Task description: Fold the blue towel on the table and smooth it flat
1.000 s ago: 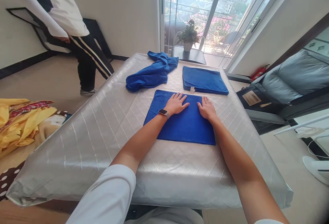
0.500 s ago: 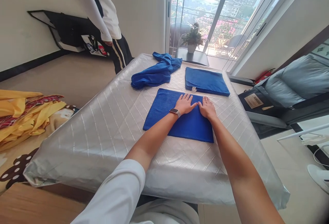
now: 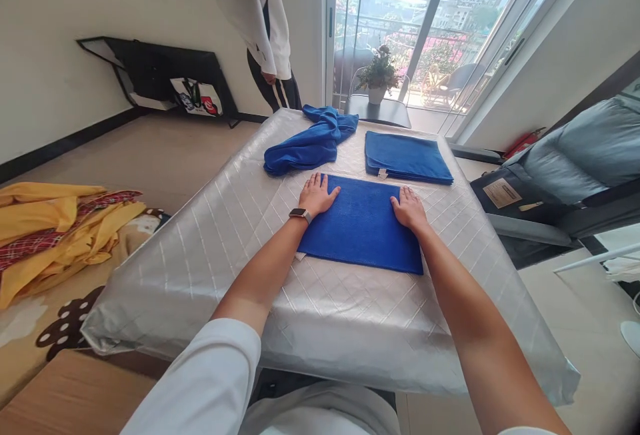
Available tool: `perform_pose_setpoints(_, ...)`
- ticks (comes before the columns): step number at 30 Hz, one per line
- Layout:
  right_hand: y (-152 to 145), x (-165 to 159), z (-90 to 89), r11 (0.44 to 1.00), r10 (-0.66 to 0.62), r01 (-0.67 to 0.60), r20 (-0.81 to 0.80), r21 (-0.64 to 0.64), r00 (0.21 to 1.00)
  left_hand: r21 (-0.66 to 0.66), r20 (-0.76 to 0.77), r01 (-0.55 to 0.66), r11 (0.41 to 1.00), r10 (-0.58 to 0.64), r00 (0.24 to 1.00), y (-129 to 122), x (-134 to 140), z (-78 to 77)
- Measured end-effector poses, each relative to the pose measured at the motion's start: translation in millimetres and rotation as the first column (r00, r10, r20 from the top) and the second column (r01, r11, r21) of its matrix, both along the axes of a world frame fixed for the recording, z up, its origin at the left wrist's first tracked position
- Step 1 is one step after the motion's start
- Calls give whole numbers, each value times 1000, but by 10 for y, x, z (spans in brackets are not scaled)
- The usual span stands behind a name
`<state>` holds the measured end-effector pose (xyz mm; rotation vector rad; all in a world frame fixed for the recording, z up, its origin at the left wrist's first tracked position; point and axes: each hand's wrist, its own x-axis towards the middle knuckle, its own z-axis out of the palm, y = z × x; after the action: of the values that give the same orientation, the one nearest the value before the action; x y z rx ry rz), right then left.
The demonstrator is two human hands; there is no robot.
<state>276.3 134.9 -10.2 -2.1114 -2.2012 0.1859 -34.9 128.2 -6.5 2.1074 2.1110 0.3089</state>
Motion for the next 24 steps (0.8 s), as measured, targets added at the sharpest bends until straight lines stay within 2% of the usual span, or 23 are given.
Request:
perform_pose_setpoints(3, -37, -32, 27, 1000, 6, -7, 41, 22, 999, -6, -8, 5, 1000, -5, 1000, 0, 25, -7)
perform_pose_setpoints(8, -190, -93, 115, 988, 7, -18, 73, 150, 997, -8, -21, -16, 1000, 15, 1000, 8, 44, -10)
perform_pose_setpoints(12, -366, -116, 181, 998, 2, -3, 4, 57, 1000, -1, -21, -27, 1000, 27, 999, 9, 42, -24)
perform_pose_setpoints(15, -491, -141, 163, 1000, 29, -29, -7, 6, 1000, 17, -17, -37, 999, 37, 999, 7, 38, -35)
perform_pose_setpoints(24, -572, -155, 52, 999, 34, -35, -13, -22, 999, 0, -61, -85, 996, 85, 994, -39, 14, 23)
